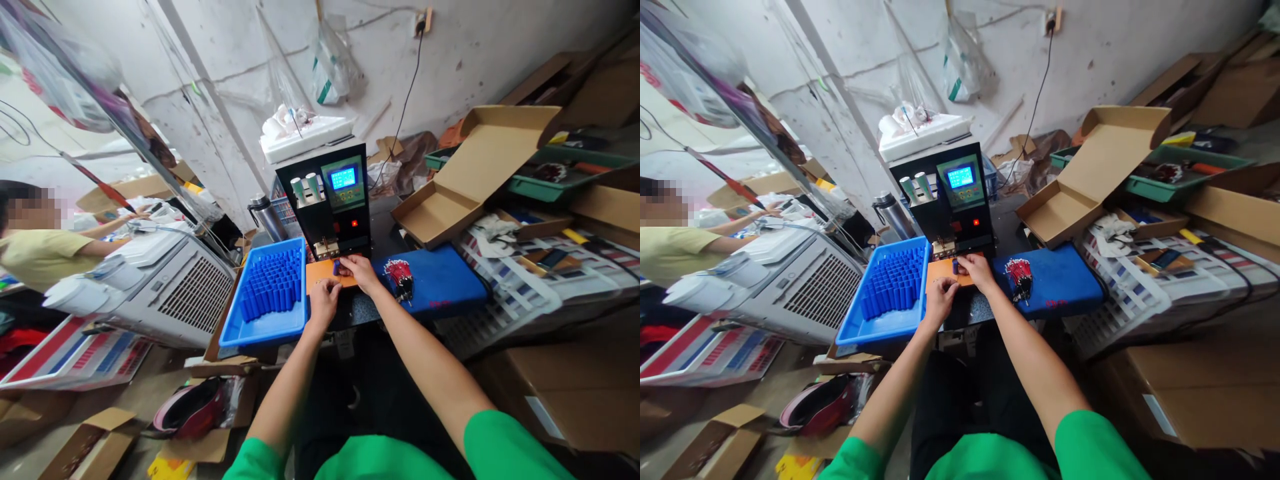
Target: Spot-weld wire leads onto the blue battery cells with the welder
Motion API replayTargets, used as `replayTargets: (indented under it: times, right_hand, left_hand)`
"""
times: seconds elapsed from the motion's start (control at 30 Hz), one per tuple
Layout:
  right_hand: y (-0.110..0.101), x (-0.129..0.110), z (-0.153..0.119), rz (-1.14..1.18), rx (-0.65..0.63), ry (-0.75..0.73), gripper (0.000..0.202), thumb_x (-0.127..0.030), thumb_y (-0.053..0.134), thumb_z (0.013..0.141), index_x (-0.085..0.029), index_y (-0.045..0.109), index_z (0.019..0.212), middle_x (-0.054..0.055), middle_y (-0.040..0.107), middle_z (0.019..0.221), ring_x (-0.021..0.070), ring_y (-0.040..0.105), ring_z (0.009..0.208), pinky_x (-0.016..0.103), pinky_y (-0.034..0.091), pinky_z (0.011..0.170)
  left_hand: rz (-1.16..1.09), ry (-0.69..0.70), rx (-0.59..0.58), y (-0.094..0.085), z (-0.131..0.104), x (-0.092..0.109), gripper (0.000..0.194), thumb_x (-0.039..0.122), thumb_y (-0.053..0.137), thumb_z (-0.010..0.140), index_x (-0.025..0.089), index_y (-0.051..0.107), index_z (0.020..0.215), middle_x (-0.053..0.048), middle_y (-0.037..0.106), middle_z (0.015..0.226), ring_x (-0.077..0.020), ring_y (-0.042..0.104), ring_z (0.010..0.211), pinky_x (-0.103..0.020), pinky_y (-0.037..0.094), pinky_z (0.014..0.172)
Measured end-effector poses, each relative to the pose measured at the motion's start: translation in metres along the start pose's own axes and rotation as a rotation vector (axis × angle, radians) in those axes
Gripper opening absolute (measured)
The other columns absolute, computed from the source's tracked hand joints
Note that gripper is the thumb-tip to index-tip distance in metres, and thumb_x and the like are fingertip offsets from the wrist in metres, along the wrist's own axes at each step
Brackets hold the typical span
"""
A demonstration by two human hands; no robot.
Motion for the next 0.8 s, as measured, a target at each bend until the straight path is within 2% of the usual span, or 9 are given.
replayTargets:
  times: [0.17,0.33,0.5,0.6,0.67,0.73,0.8]
  right_hand:
    - [0.002,-0.008,-0.018,-0.214,-0.151,0.036,0.036,-0.050,0.077,0.068,-0.016,0.067,0.073,0.000,0.061,0.059,0.0103,0.053,0.050,0.020,0.042,0.045]
    - [0.007,-0.010,-0.028,-0.352,-0.268,-0.004,0.030,-0.045,0.073,0.069,-0.016,0.064,0.070,-0.003,0.058,0.055,0.0085,0.046,0.043,0.019,0.036,0.039]
    - [0.006,-0.011,-0.028,-0.366,-0.237,-0.036,0.031,-0.045,0.069,0.071,-0.016,0.062,0.068,-0.003,0.057,0.053,0.0077,0.045,0.039,0.019,0.034,0.038]
    - [0.004,-0.010,-0.029,-0.364,-0.216,-0.029,0.031,-0.045,0.069,0.073,-0.015,0.062,0.067,-0.002,0.057,0.053,0.0076,0.047,0.039,0.019,0.034,0.038]
    - [0.001,-0.007,-0.028,-0.351,-0.188,-0.014,0.031,-0.045,0.069,0.073,-0.015,0.062,0.069,-0.003,0.057,0.052,0.0078,0.047,0.038,0.019,0.034,0.038]
    - [-0.001,-0.005,-0.027,-0.345,-0.159,0.004,0.030,-0.044,0.070,0.073,-0.015,0.063,0.071,-0.003,0.057,0.050,0.0080,0.048,0.037,0.018,0.034,0.038]
    - [-0.001,-0.003,-0.026,-0.353,-0.142,0.017,0.029,-0.043,0.071,0.073,-0.015,0.063,0.071,-0.003,0.057,0.049,0.0080,0.048,0.036,0.018,0.034,0.038]
  left_hand:
    - [0.020,-0.069,-0.060,-0.003,0.006,-0.001,0.012,0.025,0.063,0.085,0.017,0.070,0.081,-0.004,0.071,0.079,-0.0162,0.063,0.073,-0.027,0.045,0.070]
    - [0.118,-0.024,-0.068,-0.002,0.009,0.009,0.013,0.027,0.063,0.086,0.018,0.069,0.078,-0.004,0.069,0.076,-0.0183,0.063,0.072,-0.028,0.044,0.068]
    - [0.077,0.055,-0.100,0.000,0.010,0.013,0.011,0.024,0.062,0.084,0.018,0.068,0.079,-0.003,0.068,0.074,-0.0167,0.061,0.068,-0.027,0.044,0.066]
    - [-0.011,0.120,-0.119,-0.005,0.014,0.011,0.010,0.023,0.059,0.083,0.018,0.066,0.079,-0.002,0.068,0.076,-0.0153,0.060,0.068,-0.027,0.046,0.066]
    - [-0.042,0.158,-0.058,-0.013,0.022,0.009,0.011,0.020,0.056,0.083,0.017,0.067,0.085,-0.004,0.069,0.084,-0.0167,0.062,0.077,-0.028,0.049,0.071]
    - [-0.031,0.214,-0.022,-0.015,0.033,0.009,0.021,0.018,0.056,0.083,0.017,0.067,0.100,-0.008,0.070,0.103,-0.0200,0.064,0.095,-0.032,0.051,0.084]
    - [0.035,0.264,-0.073,-0.006,0.043,0.010,0.031,0.018,0.057,0.084,0.017,0.066,0.113,-0.011,0.068,0.118,-0.0238,0.061,0.109,-0.038,0.048,0.096]
Point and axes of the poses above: each hand's wrist, its own z-axis towards the middle knuckle, its own y-axis out of the palm, x = y × z, the point moved 8 cm from there along z, towards the middle knuckle
